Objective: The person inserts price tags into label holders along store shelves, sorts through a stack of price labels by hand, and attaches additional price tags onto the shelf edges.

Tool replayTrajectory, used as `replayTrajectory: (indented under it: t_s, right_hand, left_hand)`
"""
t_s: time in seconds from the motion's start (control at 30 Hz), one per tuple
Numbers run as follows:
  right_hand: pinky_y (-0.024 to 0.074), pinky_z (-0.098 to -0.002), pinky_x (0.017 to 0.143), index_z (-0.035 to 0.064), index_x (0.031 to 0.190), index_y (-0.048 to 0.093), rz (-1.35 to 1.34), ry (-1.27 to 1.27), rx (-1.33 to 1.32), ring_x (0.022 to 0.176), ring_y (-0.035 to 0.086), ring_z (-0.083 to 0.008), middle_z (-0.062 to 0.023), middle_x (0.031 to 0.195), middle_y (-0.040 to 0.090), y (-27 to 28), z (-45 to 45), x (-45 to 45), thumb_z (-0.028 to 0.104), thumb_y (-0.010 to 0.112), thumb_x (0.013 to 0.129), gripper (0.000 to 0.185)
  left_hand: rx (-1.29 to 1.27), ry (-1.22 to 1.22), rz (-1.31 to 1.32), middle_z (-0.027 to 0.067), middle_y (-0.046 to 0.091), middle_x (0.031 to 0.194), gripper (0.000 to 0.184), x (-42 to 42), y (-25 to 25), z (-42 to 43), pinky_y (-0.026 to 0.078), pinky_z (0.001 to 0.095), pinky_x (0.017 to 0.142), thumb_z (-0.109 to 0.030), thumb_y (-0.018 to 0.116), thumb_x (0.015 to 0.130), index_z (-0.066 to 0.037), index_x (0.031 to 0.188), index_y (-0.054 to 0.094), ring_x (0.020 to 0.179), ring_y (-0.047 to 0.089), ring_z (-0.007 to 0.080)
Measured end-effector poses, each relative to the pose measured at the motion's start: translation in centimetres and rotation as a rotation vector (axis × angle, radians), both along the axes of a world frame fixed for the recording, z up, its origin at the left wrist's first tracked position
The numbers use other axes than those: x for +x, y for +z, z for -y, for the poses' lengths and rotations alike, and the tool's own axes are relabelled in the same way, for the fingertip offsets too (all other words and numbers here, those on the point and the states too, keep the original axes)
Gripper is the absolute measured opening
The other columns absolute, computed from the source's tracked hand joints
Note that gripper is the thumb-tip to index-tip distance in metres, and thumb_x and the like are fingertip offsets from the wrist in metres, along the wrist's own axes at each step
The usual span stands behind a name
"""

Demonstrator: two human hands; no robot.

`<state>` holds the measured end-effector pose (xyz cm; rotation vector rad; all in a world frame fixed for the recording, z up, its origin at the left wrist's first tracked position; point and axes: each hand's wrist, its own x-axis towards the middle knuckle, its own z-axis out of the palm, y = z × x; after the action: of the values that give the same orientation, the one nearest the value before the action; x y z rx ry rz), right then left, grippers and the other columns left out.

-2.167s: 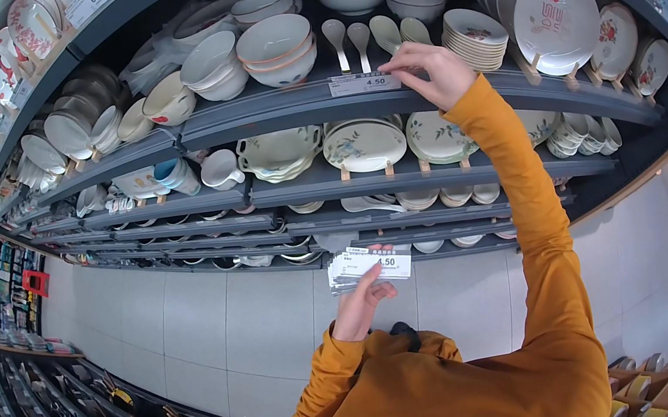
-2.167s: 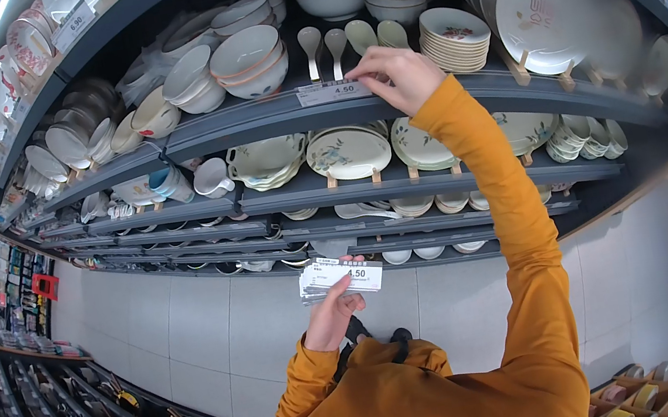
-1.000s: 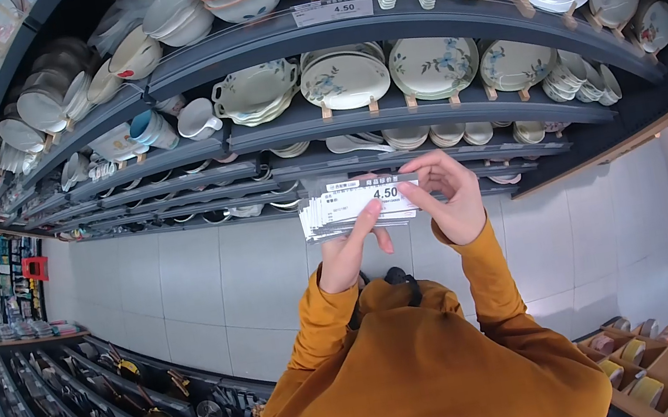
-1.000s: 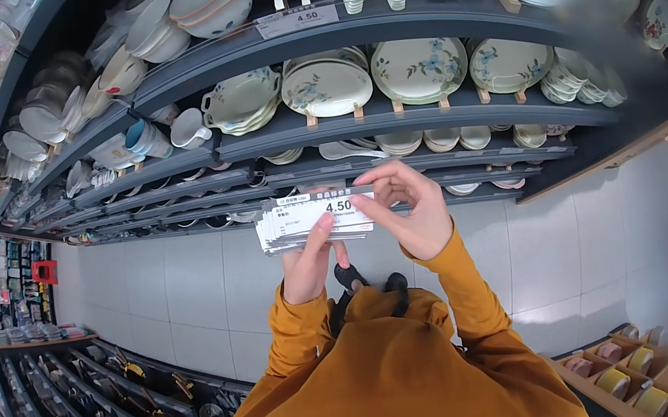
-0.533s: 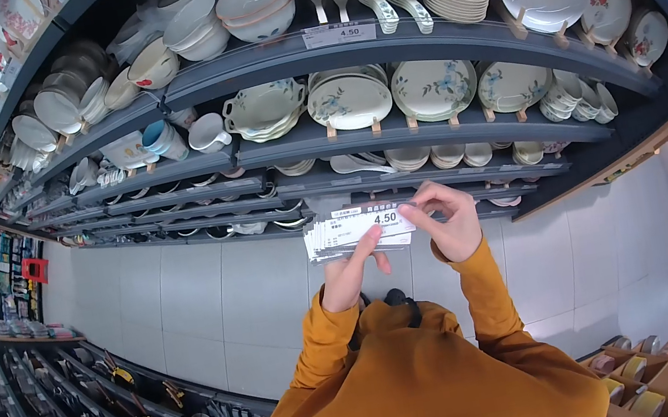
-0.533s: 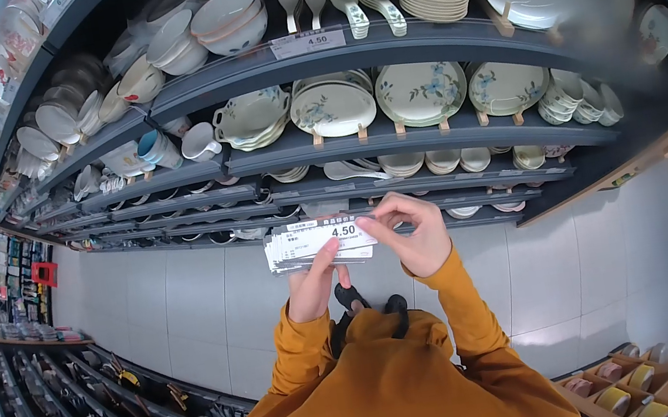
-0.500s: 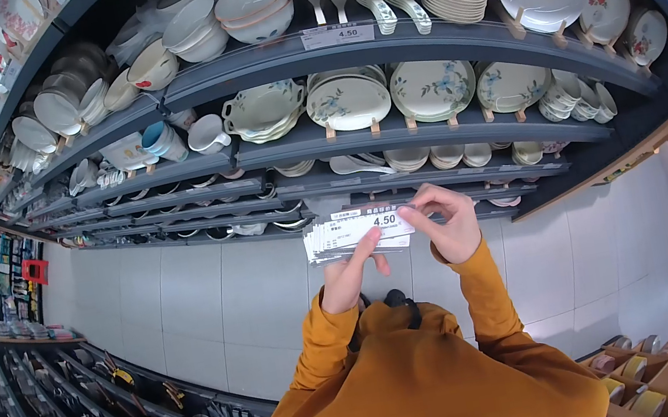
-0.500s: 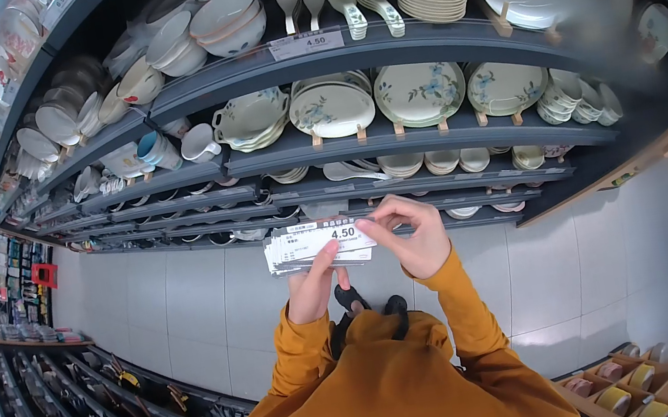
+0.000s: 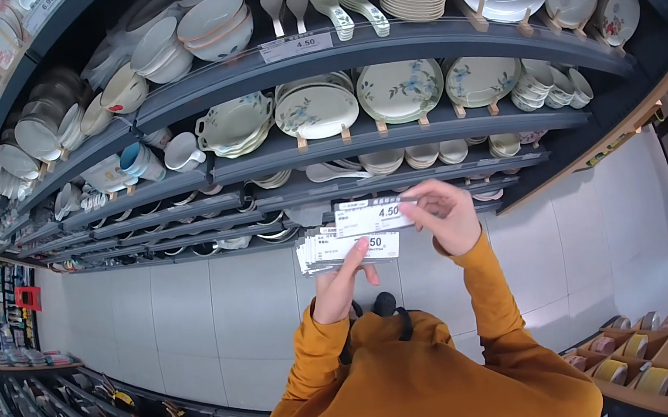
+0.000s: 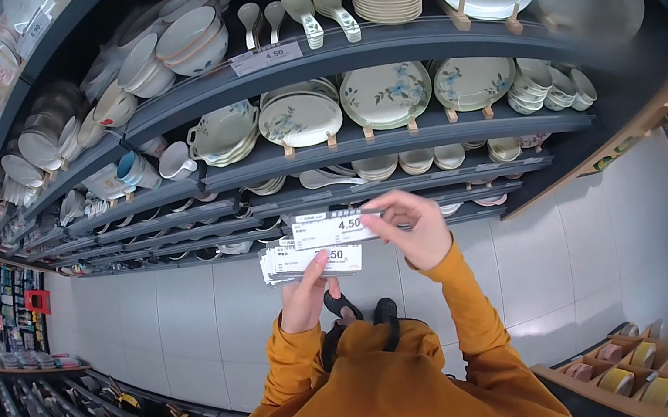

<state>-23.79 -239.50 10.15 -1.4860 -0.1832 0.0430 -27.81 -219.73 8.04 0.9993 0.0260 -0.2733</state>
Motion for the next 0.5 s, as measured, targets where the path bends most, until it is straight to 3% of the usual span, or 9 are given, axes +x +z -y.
replayTrajectory:
  t_s: [0.13, 0.33, 0.5]
  right_hand:
    - [0.0412, -0.0161, 0.054, -0.0002, 0.104, 0.063, 0.031, 0.028, -0.080, 0.058, 0.054, -0.0035, -0.0011, 0.072, 0.061, 2.8, 2.2, 1.9, 0.004, 0.065, 0.084, 0.020]
    - [0.0481, -0.0205, 0.062, -0.0016, 0.109, 0.060, 0.399, -0.108, -0.181, 0.068, 0.057, -0.0078, -0.0053, 0.083, 0.063, 7.9, 4.4, 9.4, 0.008, 0.057, 0.090, 0.021]
    - [0.0451, -0.0193, 0.054, 0.0010, 0.105, 0.060, 0.561, -0.235, -0.254, 0.059, 0.054, -0.0056, -0.0045, 0.088, 0.064, 10.9, 5.6, 17.3, 0.011, 0.059, 0.090, 0.019]
  left_hand:
    - [-0.031, 0.067, 0.025, 0.0144, 0.058, 0.109, 0.024, 0.1, 1.1, 0.5, 0.043, 0.0231, 0.044, -0.006, 0.054, 0.089, -0.002, 0.112, 0.051, 0.066, 0.058, 0.0148]
    - [-0.075, -0.007, 0.016, 0.0152, 0.055, 0.114, 0.025, -0.2, 1.0, 0.6, 0.043, 0.0219, 0.042, -0.006, 0.053, 0.089, -0.005, 0.113, 0.049, 0.071, 0.059, 0.0139]
    - [-0.052, -0.023, 0.014, 0.0138, 0.054, 0.114, 0.025, -0.5, 0.9, 0.5, 0.044, 0.0219, 0.043, -0.007, 0.052, 0.089, -0.006, 0.114, 0.049, 0.077, 0.059, 0.0142]
